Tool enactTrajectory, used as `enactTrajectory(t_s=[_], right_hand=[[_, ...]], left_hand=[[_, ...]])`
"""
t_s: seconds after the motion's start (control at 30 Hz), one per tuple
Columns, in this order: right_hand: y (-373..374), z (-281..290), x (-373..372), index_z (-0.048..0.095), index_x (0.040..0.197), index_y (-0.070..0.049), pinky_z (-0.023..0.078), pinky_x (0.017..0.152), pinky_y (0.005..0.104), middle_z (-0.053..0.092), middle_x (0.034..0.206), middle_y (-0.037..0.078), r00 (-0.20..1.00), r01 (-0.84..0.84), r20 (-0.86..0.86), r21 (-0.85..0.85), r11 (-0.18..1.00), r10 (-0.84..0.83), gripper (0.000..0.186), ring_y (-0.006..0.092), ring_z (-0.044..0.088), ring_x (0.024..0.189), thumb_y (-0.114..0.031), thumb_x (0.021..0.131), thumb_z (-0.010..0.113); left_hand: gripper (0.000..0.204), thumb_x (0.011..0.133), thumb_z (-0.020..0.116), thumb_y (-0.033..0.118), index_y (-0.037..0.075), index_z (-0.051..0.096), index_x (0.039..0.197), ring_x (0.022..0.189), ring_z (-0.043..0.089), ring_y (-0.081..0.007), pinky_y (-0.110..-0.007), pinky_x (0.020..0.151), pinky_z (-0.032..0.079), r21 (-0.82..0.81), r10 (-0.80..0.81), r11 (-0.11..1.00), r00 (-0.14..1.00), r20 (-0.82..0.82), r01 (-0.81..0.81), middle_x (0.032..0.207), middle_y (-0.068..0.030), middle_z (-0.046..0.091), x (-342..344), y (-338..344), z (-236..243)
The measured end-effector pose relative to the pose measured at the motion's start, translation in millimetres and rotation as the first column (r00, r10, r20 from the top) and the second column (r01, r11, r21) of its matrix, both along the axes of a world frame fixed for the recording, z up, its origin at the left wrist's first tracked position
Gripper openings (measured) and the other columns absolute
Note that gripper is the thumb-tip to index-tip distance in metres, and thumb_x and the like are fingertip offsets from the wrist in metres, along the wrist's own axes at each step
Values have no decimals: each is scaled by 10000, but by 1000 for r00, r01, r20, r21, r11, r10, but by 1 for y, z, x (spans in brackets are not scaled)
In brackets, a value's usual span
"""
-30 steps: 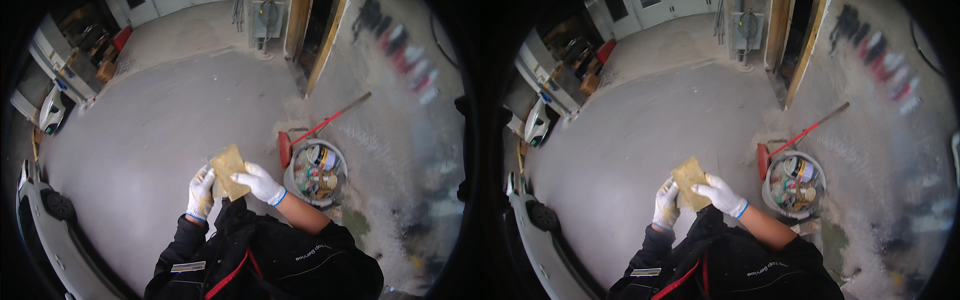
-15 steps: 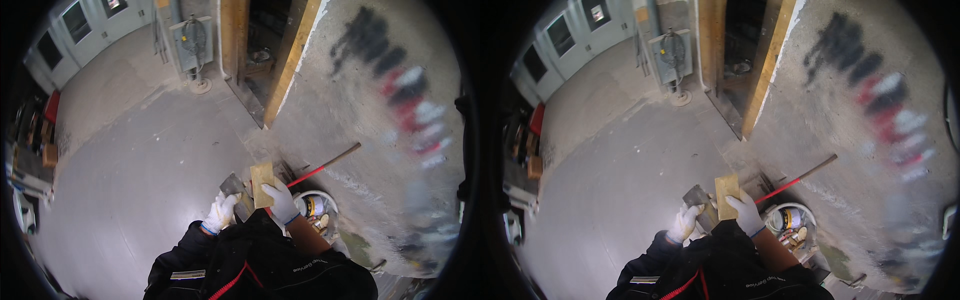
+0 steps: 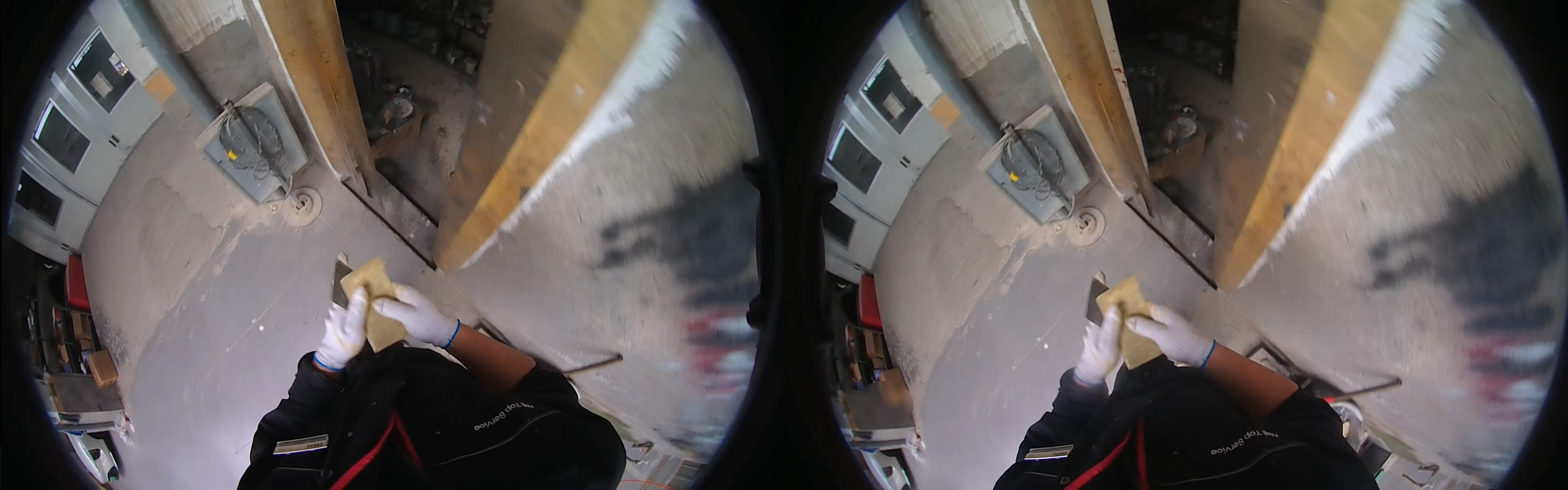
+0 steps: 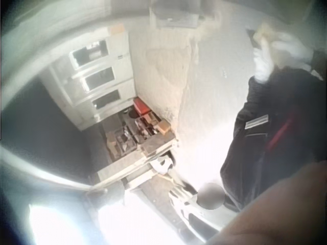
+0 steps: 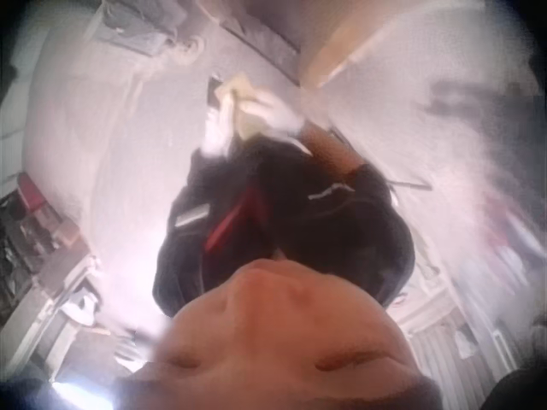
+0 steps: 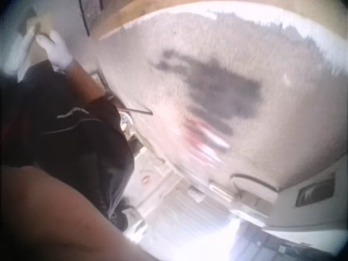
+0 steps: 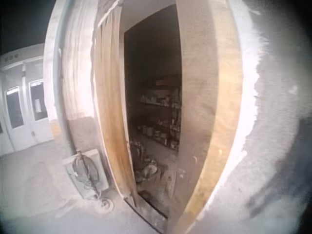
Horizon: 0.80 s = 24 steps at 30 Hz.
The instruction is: The person applies a beige body filler to a white car's rear bumper using a metal spreader and a wooden block. They repeatedly transfer filler from the block to the spreader and smooth it over the taped-off area. The person then walks to a mixing station, scoops filler from a can, and adds a liquid hardener to the mixture.
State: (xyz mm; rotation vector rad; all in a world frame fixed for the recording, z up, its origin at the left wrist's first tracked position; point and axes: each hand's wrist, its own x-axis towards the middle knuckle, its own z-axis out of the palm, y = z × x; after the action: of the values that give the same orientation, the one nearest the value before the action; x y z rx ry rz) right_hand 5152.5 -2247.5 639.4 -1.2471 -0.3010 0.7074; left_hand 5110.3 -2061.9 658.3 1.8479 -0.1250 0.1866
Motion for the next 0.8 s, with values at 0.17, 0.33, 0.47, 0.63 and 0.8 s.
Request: enactTrajectory(t_s=[0.17, 0.33, 0.47, 0.63, 0.8], right_hand=[[-8, -11, 149, 568, 1505, 30, 524, 1081, 326, 705, 1348, 83, 981, -114, -158, 21, 993, 116, 451, 146, 656, 1229, -194, 1117, 618], [-21, -18, 281, 570, 1487, 6, 555, 1020, 313, 690, 1306, 78, 763, 512, -431, -53, 857, -482, 472, 173, 666, 1198, -317, 1143, 591], [-65, -36, 354, 533, 1524, -29, 548, 1047, 300, 629, 1401, 63, 583, 773, -521, 120, 623, -623, 417, 143, 623, 1272, -275, 1188, 516], [-108, -116, 422, 652, 1187, -32, 537, 919, 355, 686, 1108, 75, 668, 723, 293, -475, 502, -684, 321, 187, 651, 1022, -307, 1185, 487], [-171, -195, 558, 648, 1009, -49, 494, 757, 384, 639, 886, 55, 386, 872, 61, -351, 342, -921, 334, 190, 596, 815, -319, 1155, 518]], left_hand=[[567, 1207, 375, 438, -27, 612, 1428, 1124, 724, -247, -381, 1033, 568, -394, -17, 916, 972, -236, -80, 1237, -143, 748, 209, 36, -20], [535, 1194, 432, 398, -37, 625, 1439, 1255, 678, -268, -399, 1118, 511, -172, -464, 872, 886, 6, 458, 1358, -168, 715, 416, -13, -37], [537, 1148, 555, 266, -20, 498, 1599, 1432, 598, -294, -370, 1188, 464, -115, -820, 573, 566, -86, 812, 1585, -220, 581, 529, -98, -33], [432, 1143, 591, 277, 22, 611, 1492, 1160, 765, -237, -344, 970, 614, -112, -833, 553, 552, -41, 826, 1395, -168, 734, 650, -171, -64], [507, 1148, 562, 450, 15, 635, 1397, 1119, 707, -189, -334, 1027, 552, -819, -894, 436, 283, -347, 373, 1218, -93, 725, 810, -221, -140]])
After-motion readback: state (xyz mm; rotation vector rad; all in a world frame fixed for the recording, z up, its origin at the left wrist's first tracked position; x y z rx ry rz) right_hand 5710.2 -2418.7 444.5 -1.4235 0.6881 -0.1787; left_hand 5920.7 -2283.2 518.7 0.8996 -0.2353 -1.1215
